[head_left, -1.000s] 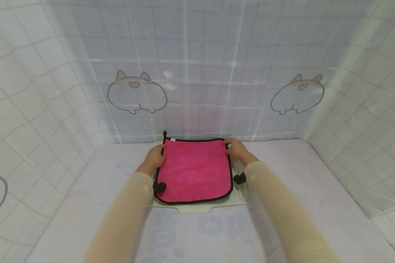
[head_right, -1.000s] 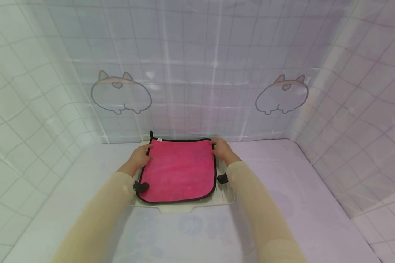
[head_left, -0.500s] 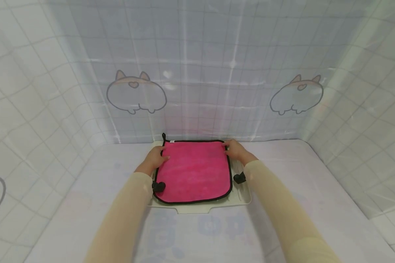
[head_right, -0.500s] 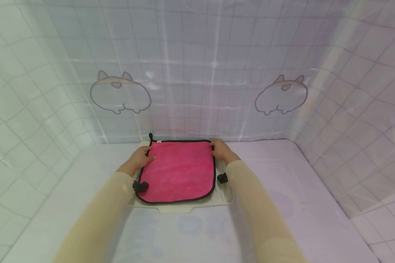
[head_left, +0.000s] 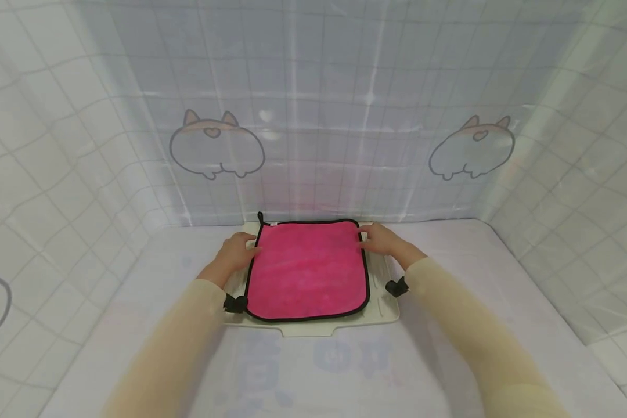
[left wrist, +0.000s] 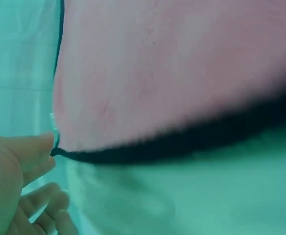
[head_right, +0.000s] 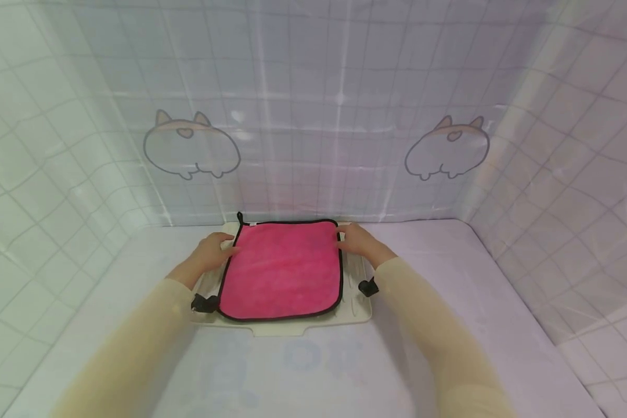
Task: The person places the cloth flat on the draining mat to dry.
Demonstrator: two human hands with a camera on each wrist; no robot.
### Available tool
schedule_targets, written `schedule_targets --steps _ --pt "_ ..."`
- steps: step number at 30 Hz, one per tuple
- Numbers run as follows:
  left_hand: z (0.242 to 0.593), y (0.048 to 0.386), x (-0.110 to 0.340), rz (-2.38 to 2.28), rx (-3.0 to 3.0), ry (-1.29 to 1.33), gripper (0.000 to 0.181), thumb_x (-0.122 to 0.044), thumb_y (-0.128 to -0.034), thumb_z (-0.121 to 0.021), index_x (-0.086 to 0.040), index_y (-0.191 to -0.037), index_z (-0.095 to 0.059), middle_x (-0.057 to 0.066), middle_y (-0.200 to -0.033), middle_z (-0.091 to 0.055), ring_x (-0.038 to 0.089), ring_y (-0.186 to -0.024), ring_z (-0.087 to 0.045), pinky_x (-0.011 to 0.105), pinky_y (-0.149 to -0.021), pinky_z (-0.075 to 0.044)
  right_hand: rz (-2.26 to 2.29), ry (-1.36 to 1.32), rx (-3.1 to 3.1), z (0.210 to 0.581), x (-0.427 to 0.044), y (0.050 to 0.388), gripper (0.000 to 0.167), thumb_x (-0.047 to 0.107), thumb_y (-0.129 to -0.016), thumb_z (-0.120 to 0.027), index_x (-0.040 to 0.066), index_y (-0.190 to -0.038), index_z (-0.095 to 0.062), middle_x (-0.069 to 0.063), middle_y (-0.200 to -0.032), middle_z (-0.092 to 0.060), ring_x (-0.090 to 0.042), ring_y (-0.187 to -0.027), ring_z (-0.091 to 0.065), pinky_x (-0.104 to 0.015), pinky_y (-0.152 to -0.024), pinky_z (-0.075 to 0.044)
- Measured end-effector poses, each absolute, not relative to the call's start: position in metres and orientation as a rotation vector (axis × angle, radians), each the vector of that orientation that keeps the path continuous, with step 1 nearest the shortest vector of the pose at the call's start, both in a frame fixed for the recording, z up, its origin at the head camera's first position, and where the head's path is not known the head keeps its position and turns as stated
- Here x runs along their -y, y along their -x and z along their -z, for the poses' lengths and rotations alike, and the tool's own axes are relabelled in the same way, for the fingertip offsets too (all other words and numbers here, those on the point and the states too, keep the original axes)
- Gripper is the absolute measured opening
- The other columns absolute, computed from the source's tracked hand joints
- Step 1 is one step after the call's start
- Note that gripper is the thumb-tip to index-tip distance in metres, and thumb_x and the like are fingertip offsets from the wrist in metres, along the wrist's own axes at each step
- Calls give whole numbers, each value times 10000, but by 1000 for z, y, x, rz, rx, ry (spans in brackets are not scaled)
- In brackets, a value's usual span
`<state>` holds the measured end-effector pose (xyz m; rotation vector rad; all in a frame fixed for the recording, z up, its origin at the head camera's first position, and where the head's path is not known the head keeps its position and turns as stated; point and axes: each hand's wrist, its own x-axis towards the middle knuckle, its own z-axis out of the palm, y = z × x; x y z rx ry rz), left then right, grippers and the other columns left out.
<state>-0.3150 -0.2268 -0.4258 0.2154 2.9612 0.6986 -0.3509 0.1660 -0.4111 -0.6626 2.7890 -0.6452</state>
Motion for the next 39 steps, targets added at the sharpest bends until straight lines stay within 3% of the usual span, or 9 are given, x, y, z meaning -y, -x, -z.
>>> schedule_targets --steps 3,8,13,19,23,28,39 --pt "420 306 234 -664 -2964 -326 494 -240 -1025 -559 65 -1409 -505 353 -1422 -452 537 -1310 -420 600 -1071 -372 674 647 -2698 403 -171 339 526 192 -988 -633 -27 -1443 -487 -65 -739 -587 -145 -633 -487 -300 -611 -423" --pt "413 286 240 -725 -2886 -488 463 -215 -1029 -567 34 -1416 -515 331 -1366 -526 487 -1181 -566 573 -970 -471 685 620 -2585 398 -176 322 577 248 -1004 -623 26 -1499 -427 -110 -1044 -663 -206 -921 -627 -384 -809 -515" --pt "412 263 238 -759 -2836 -592 448 -202 -1018 -589 29 -1398 -541 315 -1384 -510 531 -1256 -477 615 -1026 -407 647 632 -2543 399 -180 306 567 292 -1006 -621 82 -1503 -446 -95 -1103 -641 -215 -994 -623 -405 -838 -518" --pt "417 244 234 -622 -2852 -684 483 -247 -971 -672 -6 -1379 -574 328 -1398 -472 588 -1254 -407 673 -1015 -369 700 651 -2446 401 -181 284 514 295 -994 -640 96 -1452 -522 -26 -1064 -677 -174 -942 -630 -364 -809 -516" --pt "420 235 232 -487 -2840 -645 596 -368 -932 -710 -71 -1425 -551 281 -1472 -438 563 -1289 -388 706 -996 -361 803 689 -2370 406 -179 275 488 239 -968 -676 61 -1408 -560 -29 -881 -696 -146 -764 -612 -307 -675 -496" --pt "423 227 231 -410 -2821 -604 752 -482 -860 -756 -118 -1471 -511 234 -1538 -381 536 -1344 -336 722 -1003 -320 895 683 -2309 413 -177 266 479 146 -920 -732 31 -1363 -589 -29 -685 -600 -108 -607 -489 -254 -563 -411" --pt "427 215 237 -369 -2824 -643 875 -528 -766 -820 -154 -1488 -496 208 -1579 -330 526 -1368 -300 727 -980 -323 919 596 -2320 424 -183 256 567 87 -887 -759 107 -1413 -550 -4 -666 -592 -104 -609 -502 -261 -600 -416"
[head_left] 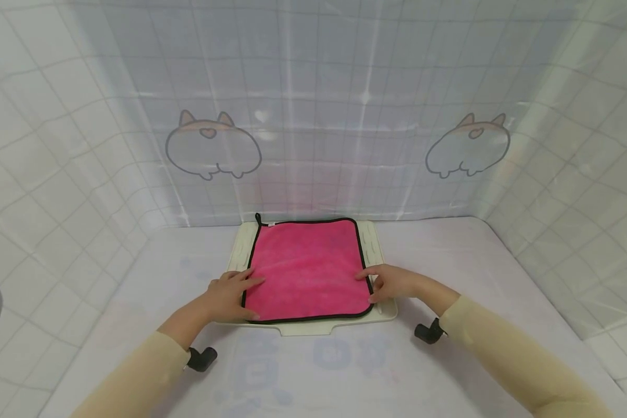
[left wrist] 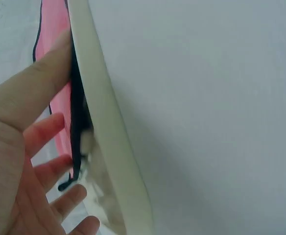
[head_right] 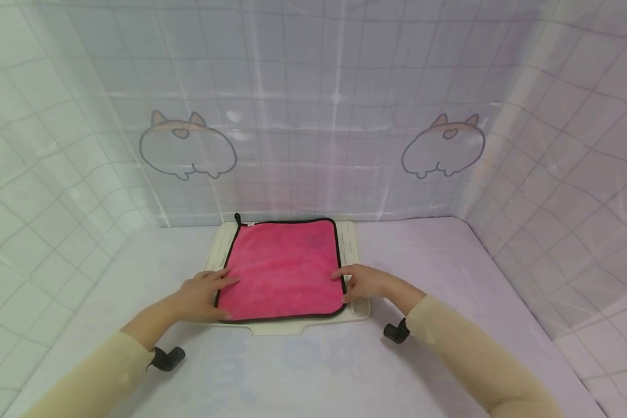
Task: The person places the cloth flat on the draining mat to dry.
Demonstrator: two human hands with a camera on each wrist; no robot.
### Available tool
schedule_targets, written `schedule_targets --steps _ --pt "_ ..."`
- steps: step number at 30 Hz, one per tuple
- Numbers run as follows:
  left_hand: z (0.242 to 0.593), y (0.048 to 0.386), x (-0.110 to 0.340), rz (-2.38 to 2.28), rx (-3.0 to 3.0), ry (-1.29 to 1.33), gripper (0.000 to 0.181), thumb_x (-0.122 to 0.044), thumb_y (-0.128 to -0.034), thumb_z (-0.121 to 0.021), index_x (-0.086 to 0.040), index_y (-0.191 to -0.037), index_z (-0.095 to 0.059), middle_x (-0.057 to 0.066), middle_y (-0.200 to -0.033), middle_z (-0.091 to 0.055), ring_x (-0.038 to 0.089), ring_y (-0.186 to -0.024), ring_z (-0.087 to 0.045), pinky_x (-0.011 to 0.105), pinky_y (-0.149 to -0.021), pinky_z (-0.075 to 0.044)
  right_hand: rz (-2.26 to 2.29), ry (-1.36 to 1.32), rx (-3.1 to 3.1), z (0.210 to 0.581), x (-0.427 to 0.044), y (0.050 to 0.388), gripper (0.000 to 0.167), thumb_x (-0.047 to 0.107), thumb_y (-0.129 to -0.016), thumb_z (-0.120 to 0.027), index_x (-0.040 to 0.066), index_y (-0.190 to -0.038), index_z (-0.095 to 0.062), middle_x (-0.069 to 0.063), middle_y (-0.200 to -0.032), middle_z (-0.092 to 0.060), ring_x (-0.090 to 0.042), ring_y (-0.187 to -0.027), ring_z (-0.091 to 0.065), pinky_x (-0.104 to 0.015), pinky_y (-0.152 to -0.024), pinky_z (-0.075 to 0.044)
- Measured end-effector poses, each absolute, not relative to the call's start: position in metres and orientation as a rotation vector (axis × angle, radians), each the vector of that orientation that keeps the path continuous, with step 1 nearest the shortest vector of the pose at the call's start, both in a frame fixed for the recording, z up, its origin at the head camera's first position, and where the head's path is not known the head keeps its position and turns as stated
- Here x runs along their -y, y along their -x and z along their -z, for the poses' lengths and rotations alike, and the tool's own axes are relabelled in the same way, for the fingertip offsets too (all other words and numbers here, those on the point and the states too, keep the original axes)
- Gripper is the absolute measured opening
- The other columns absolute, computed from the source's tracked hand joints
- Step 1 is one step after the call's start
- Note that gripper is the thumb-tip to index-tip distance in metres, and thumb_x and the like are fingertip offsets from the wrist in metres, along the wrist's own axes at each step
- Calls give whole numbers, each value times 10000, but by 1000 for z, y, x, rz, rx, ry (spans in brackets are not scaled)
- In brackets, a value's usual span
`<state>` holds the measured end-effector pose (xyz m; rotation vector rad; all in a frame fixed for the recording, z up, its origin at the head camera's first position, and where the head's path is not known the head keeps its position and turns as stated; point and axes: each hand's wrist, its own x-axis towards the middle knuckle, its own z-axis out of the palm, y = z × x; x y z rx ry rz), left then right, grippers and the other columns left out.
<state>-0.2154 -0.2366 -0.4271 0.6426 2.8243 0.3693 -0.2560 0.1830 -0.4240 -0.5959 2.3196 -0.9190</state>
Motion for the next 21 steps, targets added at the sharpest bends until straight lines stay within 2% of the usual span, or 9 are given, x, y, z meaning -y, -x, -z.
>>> schedule_targets --steps 6,10,12,15,17,19,21 --pt "431 213 250 -399 -2835 -649 883 -492 -752 -843 -153 -1488 -494 200 -1576 -346 513 -1377 -306 749 -983 -299 793 638 -2489 428 -179 250 585 135 -853 -804 130 -1381 -553 25 -708 -632 -116 -627 -591 -288 -590 -486" --pt "432 214 257 -441 -2826 -653 899 -476 -754 -849 -138 -1497 -473 209 -1570 -354 512 -1376 -313 747 -979 -303 695 650 -2577 423 -177 249 616 175 -845 -817 142 -1398 -546 22 -704 -599 -120 -628 -564 -298 -586 -473" --pt "432 216 258 -464 -2821 -646 911 -473 -762 -846 -132 -1510 -454 203 -1577 -345 513 -1383 -303 748 -987 -294 676 687 -2614 419 -176 252 596 203 -844 -822 131 -1378 -568 11 -756 -590 -126 -657 -545 -296 -604 -463" --pt "430 223 253 -472 -2824 -632 941 -492 -761 -842 -121 -1523 -432 198 -1586 -332 509 -1399 -281 751 -1010 -274 684 807 -2657 413 -173 259 586 237 -838 -832 78 -1350 -596 -56 -986 -622 -184 -852 -592 -343 -742 -510" --pt "426 227 246 -484 -2816 -630 959 -484 -756 -850 -103 -1526 -424 206 -1585 -327 509 -1411 -260 753 -1030 -248 672 894 -2664 412 -168 265 664 289 -829 -841 42 -1382 -570 -133 -1246 -583 -271 -1103 -578 -419 -912 -506" --pt "425 231 240 -492 -2800 -631 988 -492 -742 -858 -106 -1534 -409 207 -1593 -313 507 -1425 -232 745 -1057 -220 650 938 -2643 413 -161 269 794 335 -811 -853 35 -1455 -498 -197 -1481 -437 -352 -1351 -429 -509 -1065 -415" --pt "427 235 233 -495 -2779 -638 1017 -495 -734 -863 -107 -1545 -388 212 -1603 -290 508 -1437 -208 732 -1080 -196 604 953 -2609 417 -155 273 935 396 -785 -863 56 -1526 -405 -200 -1604 -267 -381 -1479 -236 -557 -1138 -313"
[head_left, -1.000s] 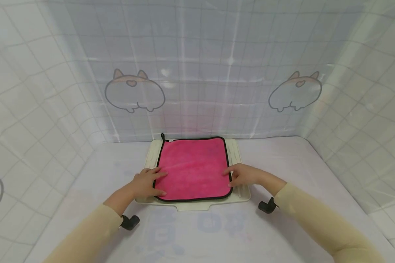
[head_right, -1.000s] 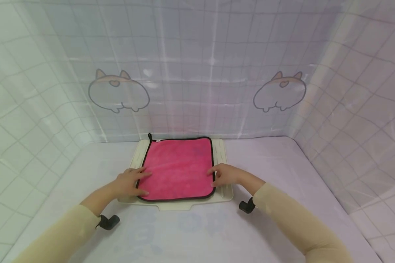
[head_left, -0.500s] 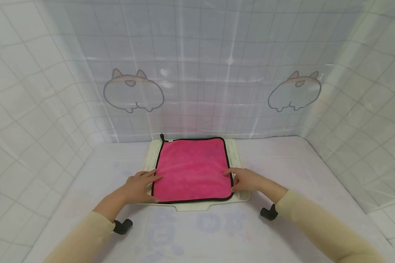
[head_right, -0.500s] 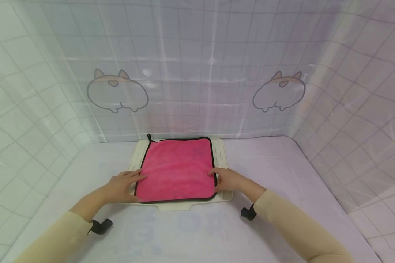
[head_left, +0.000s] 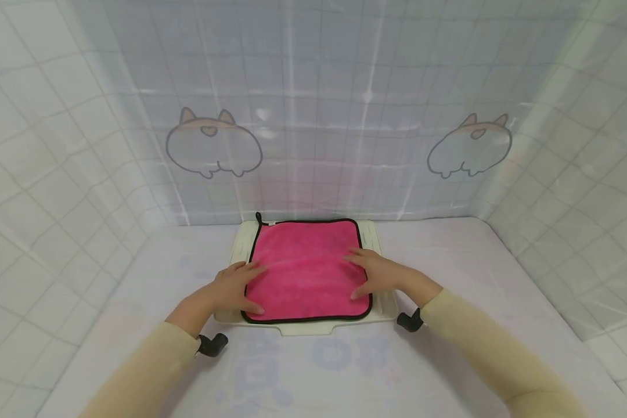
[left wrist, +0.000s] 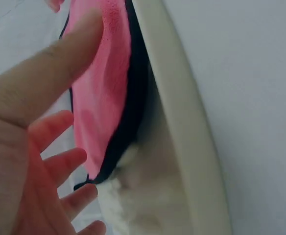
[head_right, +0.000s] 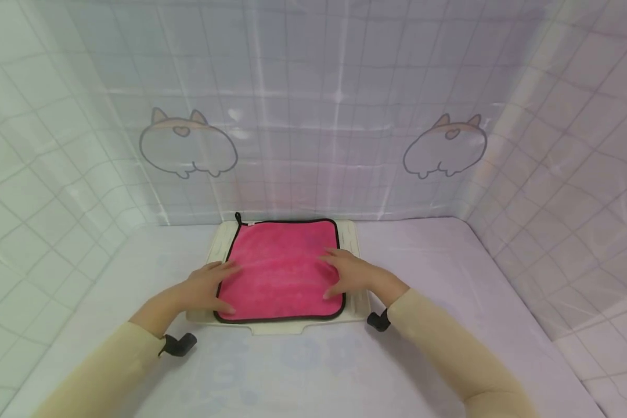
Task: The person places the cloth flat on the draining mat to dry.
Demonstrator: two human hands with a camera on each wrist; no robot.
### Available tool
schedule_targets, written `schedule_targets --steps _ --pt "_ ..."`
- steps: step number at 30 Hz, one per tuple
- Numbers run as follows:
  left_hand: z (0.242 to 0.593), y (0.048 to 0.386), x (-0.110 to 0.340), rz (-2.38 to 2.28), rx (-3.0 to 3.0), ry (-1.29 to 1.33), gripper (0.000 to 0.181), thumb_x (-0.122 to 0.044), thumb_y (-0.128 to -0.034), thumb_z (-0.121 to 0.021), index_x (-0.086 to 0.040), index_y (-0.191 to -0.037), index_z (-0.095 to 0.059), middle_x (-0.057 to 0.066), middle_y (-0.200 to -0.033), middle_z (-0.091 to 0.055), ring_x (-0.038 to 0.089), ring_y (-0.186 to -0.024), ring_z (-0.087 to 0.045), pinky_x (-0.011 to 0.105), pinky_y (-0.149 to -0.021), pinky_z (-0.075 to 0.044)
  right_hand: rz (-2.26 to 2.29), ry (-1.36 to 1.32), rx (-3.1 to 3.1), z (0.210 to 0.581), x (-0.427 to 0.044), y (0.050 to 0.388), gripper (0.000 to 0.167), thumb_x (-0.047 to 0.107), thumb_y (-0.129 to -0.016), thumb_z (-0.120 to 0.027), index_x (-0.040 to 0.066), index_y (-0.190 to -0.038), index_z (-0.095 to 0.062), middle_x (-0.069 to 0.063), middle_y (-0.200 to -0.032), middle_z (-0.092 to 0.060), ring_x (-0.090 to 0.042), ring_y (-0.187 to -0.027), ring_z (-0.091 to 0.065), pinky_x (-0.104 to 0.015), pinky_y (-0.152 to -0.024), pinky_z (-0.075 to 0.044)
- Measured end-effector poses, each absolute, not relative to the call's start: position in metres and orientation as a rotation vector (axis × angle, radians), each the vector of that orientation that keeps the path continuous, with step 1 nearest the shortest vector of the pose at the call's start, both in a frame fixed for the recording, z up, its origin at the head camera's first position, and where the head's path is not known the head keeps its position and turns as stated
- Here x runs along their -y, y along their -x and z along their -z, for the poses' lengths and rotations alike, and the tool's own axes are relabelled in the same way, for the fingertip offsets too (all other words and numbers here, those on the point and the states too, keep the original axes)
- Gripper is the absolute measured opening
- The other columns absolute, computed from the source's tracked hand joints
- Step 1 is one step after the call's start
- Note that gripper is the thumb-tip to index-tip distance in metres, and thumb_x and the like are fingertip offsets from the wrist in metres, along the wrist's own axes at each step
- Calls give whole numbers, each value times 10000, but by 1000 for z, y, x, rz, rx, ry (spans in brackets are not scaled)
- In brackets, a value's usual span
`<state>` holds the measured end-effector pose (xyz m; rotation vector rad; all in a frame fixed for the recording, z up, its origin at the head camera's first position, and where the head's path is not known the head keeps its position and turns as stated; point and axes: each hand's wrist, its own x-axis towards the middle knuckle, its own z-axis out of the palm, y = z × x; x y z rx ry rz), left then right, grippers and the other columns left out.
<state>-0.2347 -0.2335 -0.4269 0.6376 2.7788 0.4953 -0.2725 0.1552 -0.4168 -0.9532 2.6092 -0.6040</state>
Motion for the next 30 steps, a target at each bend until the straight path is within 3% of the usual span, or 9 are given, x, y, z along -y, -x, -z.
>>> schedule_targets --steps 2,6,15,23,30 --pt "430 238 227 -479 -2761 -640 1055 -516 -718 -865 -116 -1557 -366 216 -1613 -264 522 -1443 -185 727 -1095 -173 568 958 -2562 421 -152 275 1035 435 -766 -868 76 -1569 -322 -185 -1654 -138 -381 -1520 -98 -579 -1166 -245" --pt "435 242 219 -386 -2745 -629 1112 -574 -689 -855 -129 -1569 -341 216 -1627 -225 532 -1450 -161 728 -1107 -153 444 964 -2506 427 -151 277 1094 516 -773 -835 109 -1599 -244 -146 -1675 -65 -362 -1533 -6 -569 -1189 -187" --pt "426 240 222 -312 -2704 -635 1063 -564 -705 -850 -156 -1561 -369 206 -1637 -197 532 -1457 -138 719 -1122 -114 315 909 -2454 420 -159 275 1021 492 -818 -796 126 -1600 -250 -145 -1670 -99 -348 -1532 -63 -546 -1200 -170" --pt "426 255 202 -398 -2750 -622 973 -610 -772 -777 -151 -1545 -403 188 -1622 -260 491 -1472 -165 683 -1145 -129 385 971 -2565 410 -134 287 896 500 -878 -737 79 -1563 -341 -147 -1631 -259 -374 -1521 -126 -518 -1205 -177" --pt "432 262 168 -322 -2748 -622 1015 -691 -789 -703 -169 -1578 -334 166 -1653 -184 484 -1489 -117 664 -1159 -125 276 913 -2579 422 -102 294 862 586 -913 -639 182 -1592 -297 -90 -1664 -179 -333 -1537 -53 -496 -1218 -131"
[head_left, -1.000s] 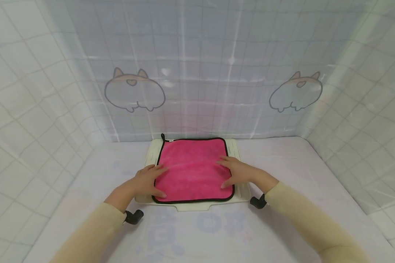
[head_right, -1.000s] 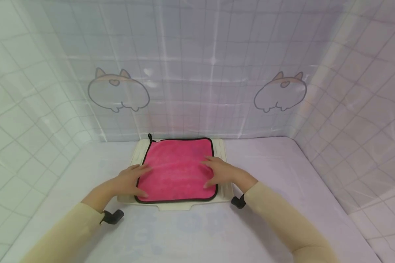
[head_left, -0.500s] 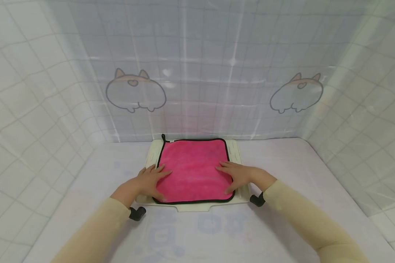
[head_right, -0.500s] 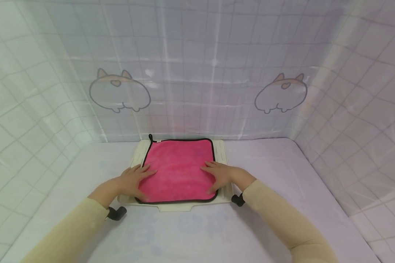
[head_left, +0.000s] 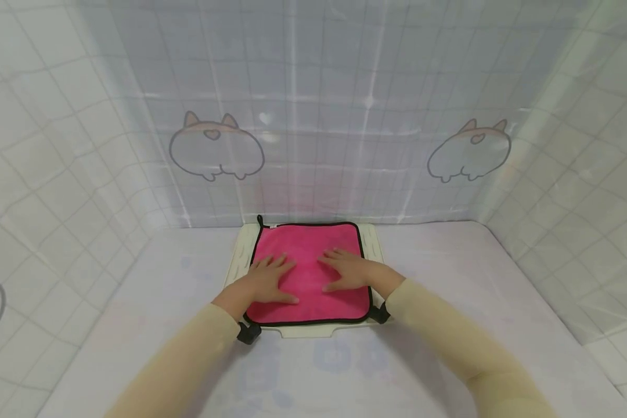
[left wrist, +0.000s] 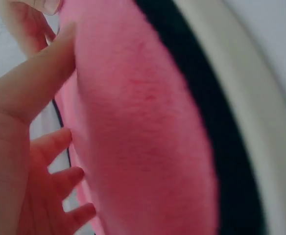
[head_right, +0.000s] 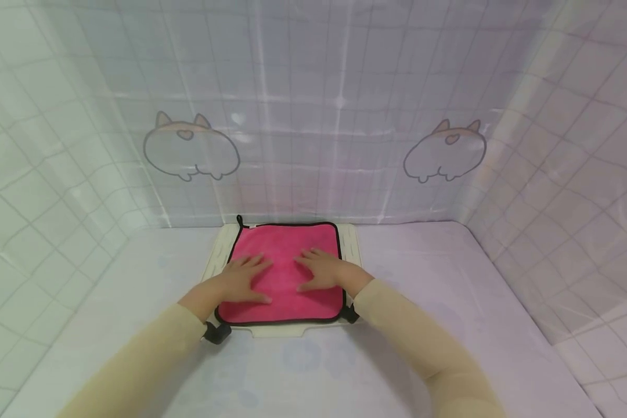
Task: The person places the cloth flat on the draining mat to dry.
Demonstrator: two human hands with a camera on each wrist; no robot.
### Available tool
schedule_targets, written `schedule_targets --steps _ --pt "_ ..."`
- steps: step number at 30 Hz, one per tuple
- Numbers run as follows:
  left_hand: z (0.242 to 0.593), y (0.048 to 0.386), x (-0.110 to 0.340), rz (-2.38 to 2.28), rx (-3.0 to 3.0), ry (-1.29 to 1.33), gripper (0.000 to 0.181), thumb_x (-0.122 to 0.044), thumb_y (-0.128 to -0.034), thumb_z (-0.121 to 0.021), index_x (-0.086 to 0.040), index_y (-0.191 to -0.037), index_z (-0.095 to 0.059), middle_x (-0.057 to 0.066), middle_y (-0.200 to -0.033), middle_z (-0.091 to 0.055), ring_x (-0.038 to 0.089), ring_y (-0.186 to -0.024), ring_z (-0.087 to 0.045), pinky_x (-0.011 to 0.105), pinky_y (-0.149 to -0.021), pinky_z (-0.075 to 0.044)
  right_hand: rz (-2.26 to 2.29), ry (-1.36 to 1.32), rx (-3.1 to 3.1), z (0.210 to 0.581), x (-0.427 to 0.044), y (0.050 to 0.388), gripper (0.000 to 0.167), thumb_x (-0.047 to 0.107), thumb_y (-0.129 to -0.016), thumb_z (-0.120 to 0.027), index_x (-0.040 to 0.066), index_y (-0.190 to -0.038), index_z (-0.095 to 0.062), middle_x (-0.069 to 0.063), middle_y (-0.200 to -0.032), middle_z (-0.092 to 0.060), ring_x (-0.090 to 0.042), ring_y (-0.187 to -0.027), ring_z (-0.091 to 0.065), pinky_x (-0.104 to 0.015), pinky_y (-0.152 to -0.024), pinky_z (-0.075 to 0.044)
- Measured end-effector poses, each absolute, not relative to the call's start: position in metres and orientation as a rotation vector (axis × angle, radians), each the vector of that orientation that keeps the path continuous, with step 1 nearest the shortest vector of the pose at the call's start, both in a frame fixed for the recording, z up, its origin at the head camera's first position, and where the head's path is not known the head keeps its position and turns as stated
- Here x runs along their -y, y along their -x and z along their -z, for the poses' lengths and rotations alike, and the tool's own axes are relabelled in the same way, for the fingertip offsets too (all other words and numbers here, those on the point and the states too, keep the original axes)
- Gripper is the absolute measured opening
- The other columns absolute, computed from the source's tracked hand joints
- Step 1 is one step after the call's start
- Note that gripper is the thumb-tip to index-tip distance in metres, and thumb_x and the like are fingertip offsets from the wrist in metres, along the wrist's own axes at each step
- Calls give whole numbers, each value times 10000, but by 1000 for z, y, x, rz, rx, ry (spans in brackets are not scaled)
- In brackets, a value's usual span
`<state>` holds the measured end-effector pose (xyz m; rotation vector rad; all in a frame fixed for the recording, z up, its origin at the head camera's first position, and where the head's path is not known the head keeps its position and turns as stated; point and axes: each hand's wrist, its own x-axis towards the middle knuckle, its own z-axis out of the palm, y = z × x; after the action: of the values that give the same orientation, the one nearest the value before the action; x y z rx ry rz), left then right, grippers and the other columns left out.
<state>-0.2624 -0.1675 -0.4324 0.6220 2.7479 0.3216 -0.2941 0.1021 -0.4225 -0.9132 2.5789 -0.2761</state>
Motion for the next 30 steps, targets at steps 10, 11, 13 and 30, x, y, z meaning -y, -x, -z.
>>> schedule_targets --steps 10,11,13,30 --pt "428 260 170 -187 -2703 -592 968 -732 -835 -611 -196 -1586 -317 163 -1660 -151 470 -1498 -93 663 -1163 -102 203 832 -2565 426 -110 296 797 627 -927 -584 293 -1591 -296 -72 -1679 -112 -310 -1540 -28 -516 -1210 -157" --pt "426 261 171 -195 -2705 -593 957 -735 -847 -589 -191 -1586 -317 168 -1659 -154 470 -1498 -96 667 -1161 -102 234 842 -2567 424 -112 298 783 602 -936 -591 262 -1586 -317 -95 -1675 -124 -322 -1539 -41 -519 -1209 -162" --pt "424 265 174 -215 -2724 -584 924 -727 -879 -551 -178 -1585 -319 176 -1655 -164 477 -1493 -113 673 -1157 -105 296 864 -2591 419 -117 304 744 539 -961 -599 190 -1571 -357 -147 -1661 -153 -348 -1532 -72 -526 -1206 -169" --pt "424 328 162 -394 -2805 -325 903 -650 -958 -481 -97 -1609 -187 192 -1661 -107 452 -1510 -55 659 -1168 -71 313 688 -2828 425 -117 363 628 402 -1021 -565 95 -1542 -396 -214 -1637 -189 -424 -1508 -124 -525 -1197 -202"
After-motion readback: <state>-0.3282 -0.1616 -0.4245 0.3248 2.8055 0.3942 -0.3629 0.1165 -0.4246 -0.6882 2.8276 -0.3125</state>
